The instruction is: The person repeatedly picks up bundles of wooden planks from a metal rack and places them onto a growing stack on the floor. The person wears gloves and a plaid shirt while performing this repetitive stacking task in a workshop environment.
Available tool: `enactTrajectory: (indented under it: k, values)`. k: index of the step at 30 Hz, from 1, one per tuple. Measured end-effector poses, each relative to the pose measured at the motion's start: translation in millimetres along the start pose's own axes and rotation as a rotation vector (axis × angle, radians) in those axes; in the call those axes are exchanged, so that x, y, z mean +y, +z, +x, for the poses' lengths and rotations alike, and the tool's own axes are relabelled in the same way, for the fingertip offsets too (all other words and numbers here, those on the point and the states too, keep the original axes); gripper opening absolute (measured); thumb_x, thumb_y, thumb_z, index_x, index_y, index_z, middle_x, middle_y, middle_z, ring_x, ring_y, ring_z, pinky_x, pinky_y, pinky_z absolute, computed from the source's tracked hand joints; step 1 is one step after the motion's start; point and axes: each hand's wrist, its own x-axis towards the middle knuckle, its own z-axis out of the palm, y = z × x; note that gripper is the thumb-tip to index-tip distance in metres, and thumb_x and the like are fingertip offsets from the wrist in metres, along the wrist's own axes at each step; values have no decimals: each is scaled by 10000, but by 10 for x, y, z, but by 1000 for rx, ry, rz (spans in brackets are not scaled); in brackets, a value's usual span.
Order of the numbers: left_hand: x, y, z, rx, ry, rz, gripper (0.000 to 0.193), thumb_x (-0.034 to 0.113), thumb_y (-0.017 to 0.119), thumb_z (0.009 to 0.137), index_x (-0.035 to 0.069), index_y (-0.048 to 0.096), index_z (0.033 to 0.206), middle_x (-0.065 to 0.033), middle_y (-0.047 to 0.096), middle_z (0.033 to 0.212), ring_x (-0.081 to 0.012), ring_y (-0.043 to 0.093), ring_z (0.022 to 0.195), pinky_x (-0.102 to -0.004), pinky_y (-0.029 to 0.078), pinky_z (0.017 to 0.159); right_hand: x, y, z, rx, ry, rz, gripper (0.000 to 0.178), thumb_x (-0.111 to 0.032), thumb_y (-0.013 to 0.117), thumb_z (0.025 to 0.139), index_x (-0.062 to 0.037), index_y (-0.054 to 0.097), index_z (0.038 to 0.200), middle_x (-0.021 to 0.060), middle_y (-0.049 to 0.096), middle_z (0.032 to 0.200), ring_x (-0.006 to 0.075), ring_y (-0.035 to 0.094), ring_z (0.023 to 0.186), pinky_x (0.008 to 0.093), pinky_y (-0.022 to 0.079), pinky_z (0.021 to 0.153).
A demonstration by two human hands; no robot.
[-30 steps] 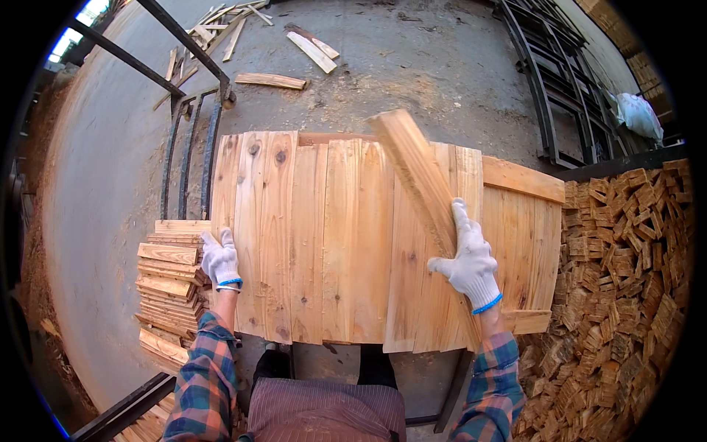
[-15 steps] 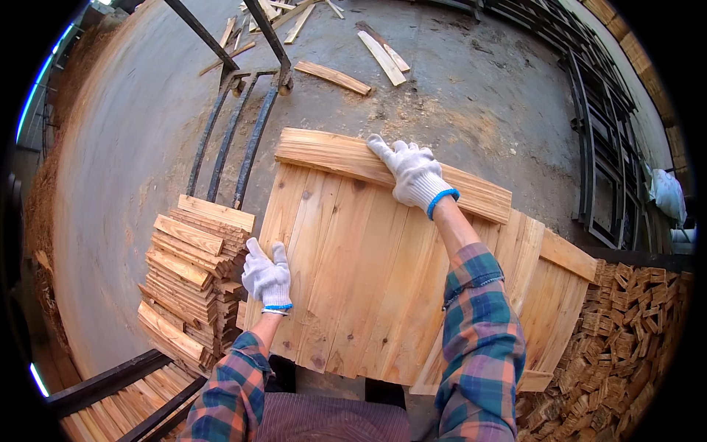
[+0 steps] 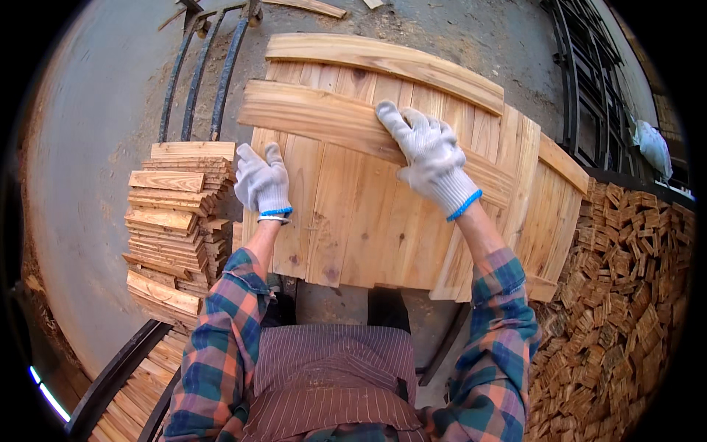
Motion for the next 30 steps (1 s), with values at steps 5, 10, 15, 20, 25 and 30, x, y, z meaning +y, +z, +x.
enactTrajectory:
  k: [5,10,15,20,25,30]
  values:
    - [-1283,-70,384,-692,-176,-1274,413,299,592,977,24,611,1284,-92,666,1196,-178,596,1112,-282,458,961,-871,224,-1220,-114,-6,118,1049,-123,873,526,-122,401,1463,210,502,1328,377,546,1179,491,443,1001]
    - [-2057,-163,-131,-728,-305,-1351,506,368,577,994,16,556,1357,-116,606,1332,-200,562,1201,-306,395,1056,-1277,787,-1435,-129,10,10,965,-217,886,544,-200,470,1414,197,502,1312,388,513,1178,497,433,1006]
    - [-2255,-239,-931,-537,-304,-1267,580,402,602,974,-12,526,1372,-175,593,1349,-231,564,1238,-305,409,1056,-1411,801,-1374,-149,-34,10,984,-232,899,520,-167,485,1410,205,492,1340,406,492,1200,492,416,1025]
    - [-2856,-145,-1565,-482,-648,-1266,599,292,675,941,-28,473,1405,-182,581,1355,-212,569,1228,-300,427,1041,-1870,631,-1299,-204,-41,-75,976,-212,870,574,-52,442,1436,250,488,1378,434,490,1236,484,403,1051]
    - [-4259,-31,-2026,-316,-1151,-1082,646,312,677,929,-18,439,1431,-240,536,1389,-269,547,1271,-321,425,1037,-3360,1146,-870,-424,-141,580,901,-293,797,735,-105,368,1506,199,517,1404,380,538,1235,443,427,1037]
    - [-5811,486,-2430,105,-1423,-1040,698,288,689,922,-29,381,1462,-222,483,1448,-267,477,1338,-314,371,1085,-4884,2861,-239,-865,-124,572,845,-428,720,800,-254,324,1526,168,531,1388,401,526,1248,471,446,1010]
